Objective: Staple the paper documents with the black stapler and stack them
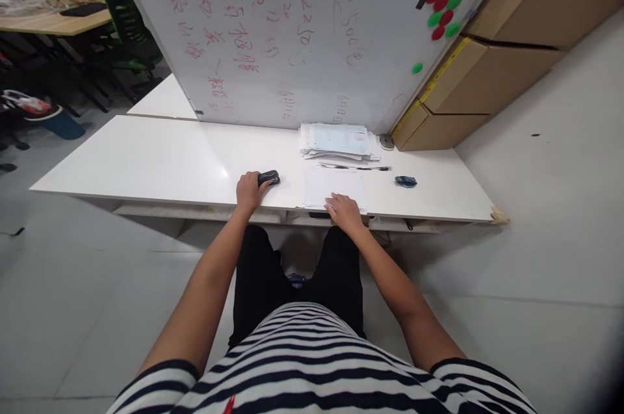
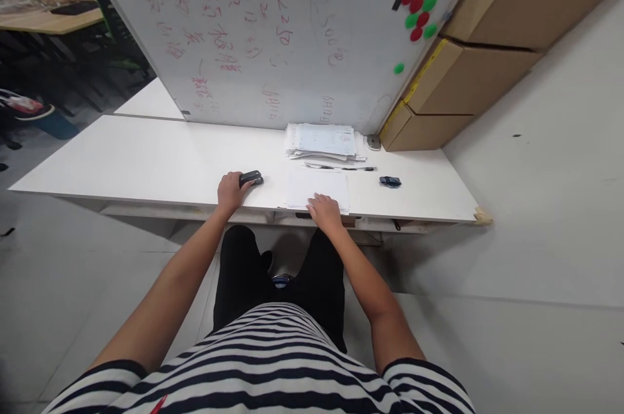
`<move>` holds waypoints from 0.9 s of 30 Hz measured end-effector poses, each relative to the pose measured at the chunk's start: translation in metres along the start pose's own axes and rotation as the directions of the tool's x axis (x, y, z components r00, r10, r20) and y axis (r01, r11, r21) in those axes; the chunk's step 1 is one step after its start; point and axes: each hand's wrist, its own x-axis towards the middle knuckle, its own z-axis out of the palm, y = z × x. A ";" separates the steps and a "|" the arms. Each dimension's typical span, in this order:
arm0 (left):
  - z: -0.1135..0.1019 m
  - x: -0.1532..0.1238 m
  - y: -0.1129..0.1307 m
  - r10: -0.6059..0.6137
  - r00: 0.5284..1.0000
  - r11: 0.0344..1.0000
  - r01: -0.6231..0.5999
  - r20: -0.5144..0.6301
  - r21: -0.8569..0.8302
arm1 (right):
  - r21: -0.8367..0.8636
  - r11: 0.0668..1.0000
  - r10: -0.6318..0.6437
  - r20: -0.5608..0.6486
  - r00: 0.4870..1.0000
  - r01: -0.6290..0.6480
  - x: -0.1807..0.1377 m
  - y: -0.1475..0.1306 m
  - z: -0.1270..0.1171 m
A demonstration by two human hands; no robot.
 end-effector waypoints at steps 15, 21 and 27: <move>-0.001 0.001 0.002 -0.008 1.000 1.000 0.008 0.022 0.003 | 0.031 1.000 0.003 -0.055 0.998 -0.001 -0.017 -0.006 0.005; 0.001 0.001 0.000 -0.007 1.000 1.000 0.007 0.001 0.028 | 0.042 0.999 0.010 -0.048 0.999 -0.008 -0.018 -0.009 0.003; 0.004 0.001 -0.001 0.001 1.000 1.000 0.000 -0.013 0.016 | 0.104 0.986 0.137 -0.094 0.986 -0.127 0.001 -0.001 -0.013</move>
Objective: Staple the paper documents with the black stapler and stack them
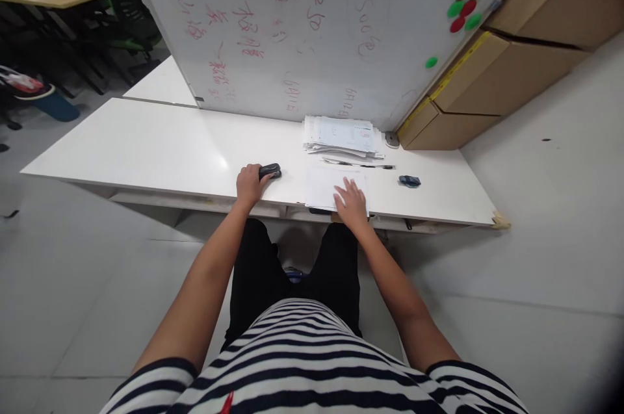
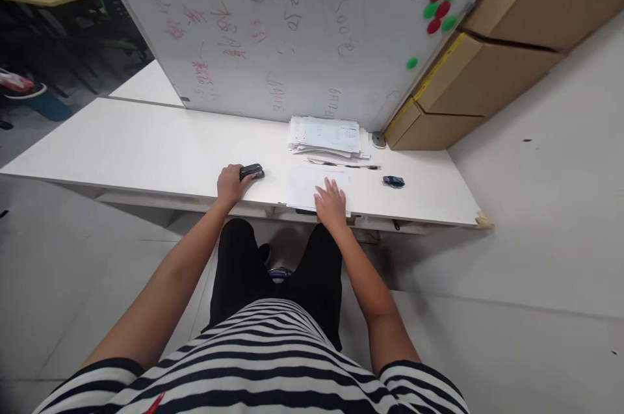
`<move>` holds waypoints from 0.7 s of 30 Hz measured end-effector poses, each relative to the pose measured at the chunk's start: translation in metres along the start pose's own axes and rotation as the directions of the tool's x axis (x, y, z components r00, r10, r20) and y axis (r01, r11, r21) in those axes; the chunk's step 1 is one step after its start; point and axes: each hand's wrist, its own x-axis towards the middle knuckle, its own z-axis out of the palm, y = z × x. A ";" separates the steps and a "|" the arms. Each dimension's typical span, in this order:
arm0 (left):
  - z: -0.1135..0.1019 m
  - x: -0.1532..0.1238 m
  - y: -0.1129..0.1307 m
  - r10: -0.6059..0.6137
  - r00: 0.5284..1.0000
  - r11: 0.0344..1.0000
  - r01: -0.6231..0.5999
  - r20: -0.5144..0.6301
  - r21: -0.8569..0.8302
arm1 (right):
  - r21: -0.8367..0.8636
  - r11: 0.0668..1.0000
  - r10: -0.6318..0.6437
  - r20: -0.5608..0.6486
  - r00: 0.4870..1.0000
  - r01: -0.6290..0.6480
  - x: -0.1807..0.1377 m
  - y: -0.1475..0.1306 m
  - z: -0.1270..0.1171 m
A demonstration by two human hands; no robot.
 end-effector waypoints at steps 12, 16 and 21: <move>-0.001 0.001 0.003 -0.015 1.000 1.000 0.015 0.024 0.025 | -0.303 0.945 -0.068 0.192 0.979 0.125 0.174 0.048 -0.003; -0.003 0.001 0.003 -0.015 0.998 1.000 0.014 0.067 0.025 | -0.348 0.933 0.018 0.297 0.955 0.091 0.197 0.067 0.007; -0.003 0.000 0.001 -0.007 0.998 1.000 0.006 0.070 0.015 | -0.267 0.949 -0.051 0.387 0.920 0.165 0.199 0.082 0.002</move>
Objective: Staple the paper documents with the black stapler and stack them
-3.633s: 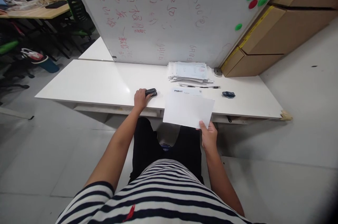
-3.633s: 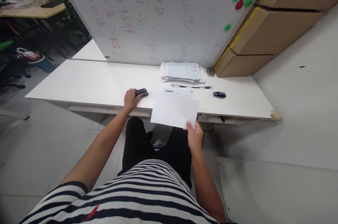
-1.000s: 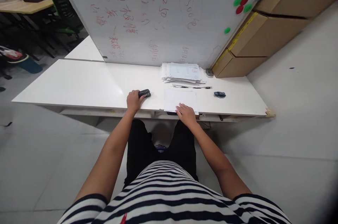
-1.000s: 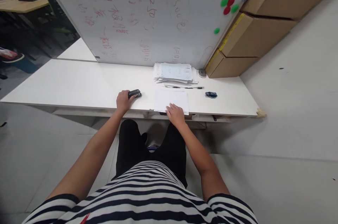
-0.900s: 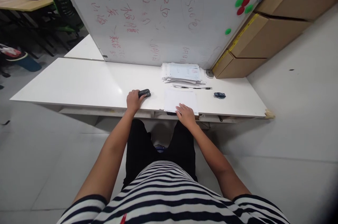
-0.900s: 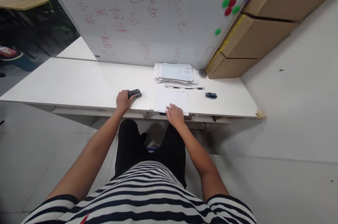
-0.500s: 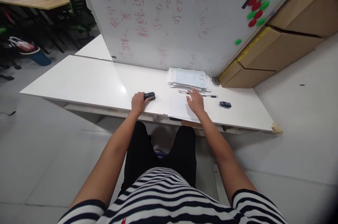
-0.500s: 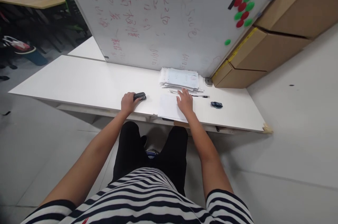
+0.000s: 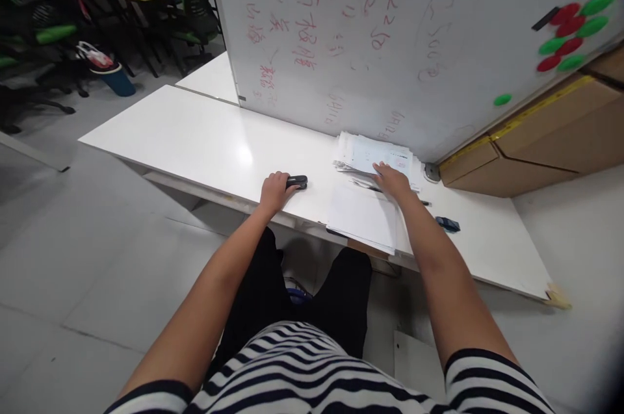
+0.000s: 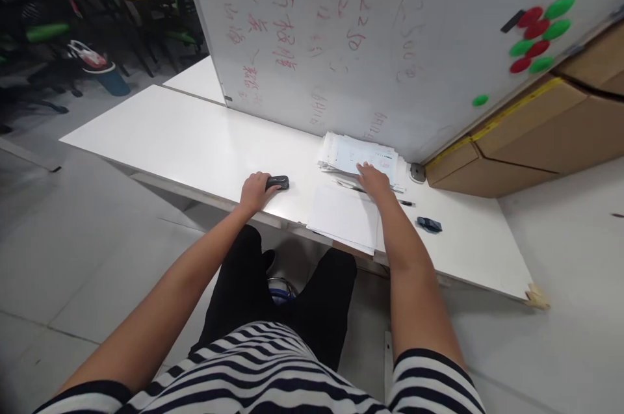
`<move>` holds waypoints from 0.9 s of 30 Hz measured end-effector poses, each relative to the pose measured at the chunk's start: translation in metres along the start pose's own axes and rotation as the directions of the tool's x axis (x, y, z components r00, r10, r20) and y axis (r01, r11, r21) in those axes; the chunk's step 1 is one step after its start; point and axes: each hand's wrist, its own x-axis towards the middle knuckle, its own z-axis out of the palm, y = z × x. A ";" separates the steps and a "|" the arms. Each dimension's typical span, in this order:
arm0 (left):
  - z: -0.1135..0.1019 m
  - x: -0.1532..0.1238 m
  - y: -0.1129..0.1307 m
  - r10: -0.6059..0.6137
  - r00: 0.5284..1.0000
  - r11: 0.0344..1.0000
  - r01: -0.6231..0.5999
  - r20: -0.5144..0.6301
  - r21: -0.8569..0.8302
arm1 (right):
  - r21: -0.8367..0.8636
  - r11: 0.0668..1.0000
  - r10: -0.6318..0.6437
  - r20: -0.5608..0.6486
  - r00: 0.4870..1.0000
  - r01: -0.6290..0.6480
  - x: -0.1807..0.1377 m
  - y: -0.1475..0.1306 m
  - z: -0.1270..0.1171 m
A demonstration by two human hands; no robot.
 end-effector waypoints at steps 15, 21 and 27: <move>-0.001 0.000 0.002 -0.024 1.000 1.000 0.024 0.003 0.005 | 0.116 0.989 0.091 -0.003 0.996 -0.090 0.001 0.008 -0.017; -0.002 0.000 0.003 -0.034 0.999 0.999 0.034 0.007 0.004 | 0.179 0.980 0.099 -0.040 0.994 -0.090 0.003 0.010 -0.012; -0.002 0.000 0.003 -0.029 1.000 1.000 0.029 0.005 -0.009 | 0.197 0.978 0.070 -0.026 0.997 -0.063 0.000 0.015 -0.013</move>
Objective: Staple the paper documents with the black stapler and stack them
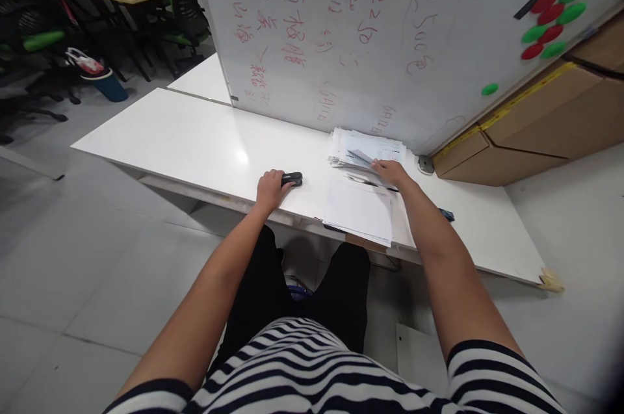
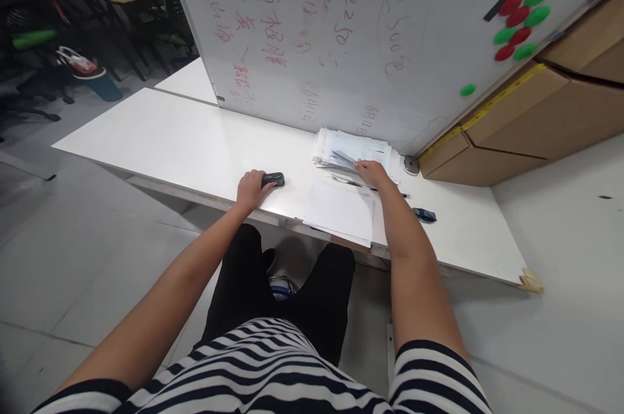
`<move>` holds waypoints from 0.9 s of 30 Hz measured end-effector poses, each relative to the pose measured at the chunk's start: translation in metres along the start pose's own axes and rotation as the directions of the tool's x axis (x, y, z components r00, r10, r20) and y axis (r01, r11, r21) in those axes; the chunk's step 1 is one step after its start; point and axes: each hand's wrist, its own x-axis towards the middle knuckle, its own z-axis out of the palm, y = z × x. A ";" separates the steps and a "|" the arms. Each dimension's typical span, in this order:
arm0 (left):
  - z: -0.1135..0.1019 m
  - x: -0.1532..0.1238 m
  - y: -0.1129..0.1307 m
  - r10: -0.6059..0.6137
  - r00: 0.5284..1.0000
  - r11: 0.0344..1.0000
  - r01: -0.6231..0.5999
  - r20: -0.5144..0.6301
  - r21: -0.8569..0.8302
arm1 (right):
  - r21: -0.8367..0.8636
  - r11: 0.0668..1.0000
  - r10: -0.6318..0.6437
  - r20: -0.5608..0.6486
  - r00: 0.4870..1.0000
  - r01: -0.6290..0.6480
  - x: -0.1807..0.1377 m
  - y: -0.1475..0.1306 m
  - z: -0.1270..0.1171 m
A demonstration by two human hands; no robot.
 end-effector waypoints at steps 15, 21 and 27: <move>-0.001 0.000 0.001 0.007 1.000 1.000 -0.007 -0.005 0.000 | -0.248 0.968 -0.038 -0.029 0.999 0.030 0.008 -0.036 -0.001; -0.001 0.000 0.001 -0.005 1.000 1.000 0.005 0.001 -0.012 | -0.298 0.955 -0.007 0.011 1.000 0.010 0.013 -0.040 -0.004; 0.001 0.001 0.000 -0.009 1.000 1.000 0.009 -0.001 -0.002 | -0.398 0.915 -0.030 0.078 0.996 0.059 0.020 -0.046 -0.004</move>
